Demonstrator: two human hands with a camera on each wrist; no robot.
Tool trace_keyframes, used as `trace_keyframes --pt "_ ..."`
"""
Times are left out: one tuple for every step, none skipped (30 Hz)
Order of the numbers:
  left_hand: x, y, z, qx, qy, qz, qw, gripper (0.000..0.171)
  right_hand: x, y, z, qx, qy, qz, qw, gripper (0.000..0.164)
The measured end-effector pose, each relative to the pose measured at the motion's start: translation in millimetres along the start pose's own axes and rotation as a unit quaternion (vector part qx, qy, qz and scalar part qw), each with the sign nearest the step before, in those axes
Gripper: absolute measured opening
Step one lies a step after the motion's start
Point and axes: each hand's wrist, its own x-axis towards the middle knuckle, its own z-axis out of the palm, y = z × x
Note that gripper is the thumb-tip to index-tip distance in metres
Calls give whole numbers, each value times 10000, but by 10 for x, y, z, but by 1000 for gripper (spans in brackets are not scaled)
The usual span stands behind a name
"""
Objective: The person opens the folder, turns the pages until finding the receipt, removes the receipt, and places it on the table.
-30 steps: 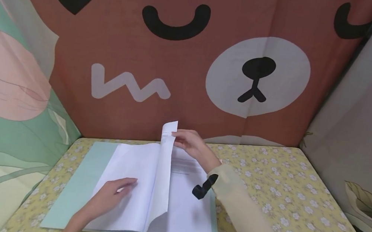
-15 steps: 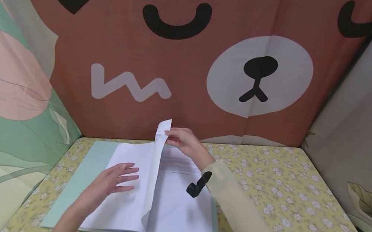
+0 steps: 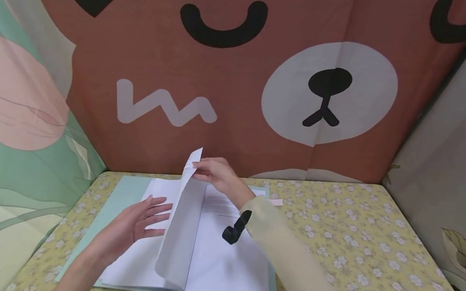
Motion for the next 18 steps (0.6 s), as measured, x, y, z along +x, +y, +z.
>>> trace_keyframes --pt "-6 12 15 45 69 -44 10000 68 8 8 20 6 9 -10 10000 42" --pt "-11 23 29 120 139 -87 9998 69 14 14 40 21 22 -24 10000 41" --pt "-16 34 43 204 203 -125 9995 70 21 21 60 33 33 -36 10000 41" --pt "-17 43 54 300 239 -143 9992 71 28 29 79 63 44 -55 10000 40" --pt "-19 54 67 398 276 -180 9987 73 35 38 97 67 68 -70 9999 40" --pt "-21 64 78 484 308 -213 9981 74 42 47 114 86 86 -97 9999 40" --pt "-27 74 88 572 341 -248 9975 74 47 56 130 98 109 -107 9998 39" --pt "-27 83 97 668 357 -261 9968 76 46 63 148 99 123 -120 9998 39" --pt "-28 91 104 761 380 -273 9960 77 47 73 164 101 132 -130 9998 39" --pt "-30 97 111 835 394 -277 9953 78 47 82 177 99 145 -143 9997 38" --pt "-37 103 118 906 424 -293 9946 79 45 91 189 97 149 -144 9997 38" --pt "-44 105 122 980 438 -288 9938 79 44 98 201 109 150 -146 9997 38" --pt "-47 105 125 1057 433 -259 9931 79 45 109 210 124 151 -149 9997 37" --pt "-51 103 127 1118 435 -220 9925 78 45 116 219 132 153 -156 9997 37" --pt "-55 99 129 1168 442 -181 9920 76 47 124 226 134 156 -155 9997 37" --pt "-57 94 130 1253 464 -135 9909 75 49 130 232 123 160 -144 9997 38" --pt "-58 87 130 1356 491 -101 9895 73 52 136 235 117 150 -132 9997 39" --pt "-56 81 129 1477 518 -68 9876 72 53 140 236 107 122 -131 9998 40"
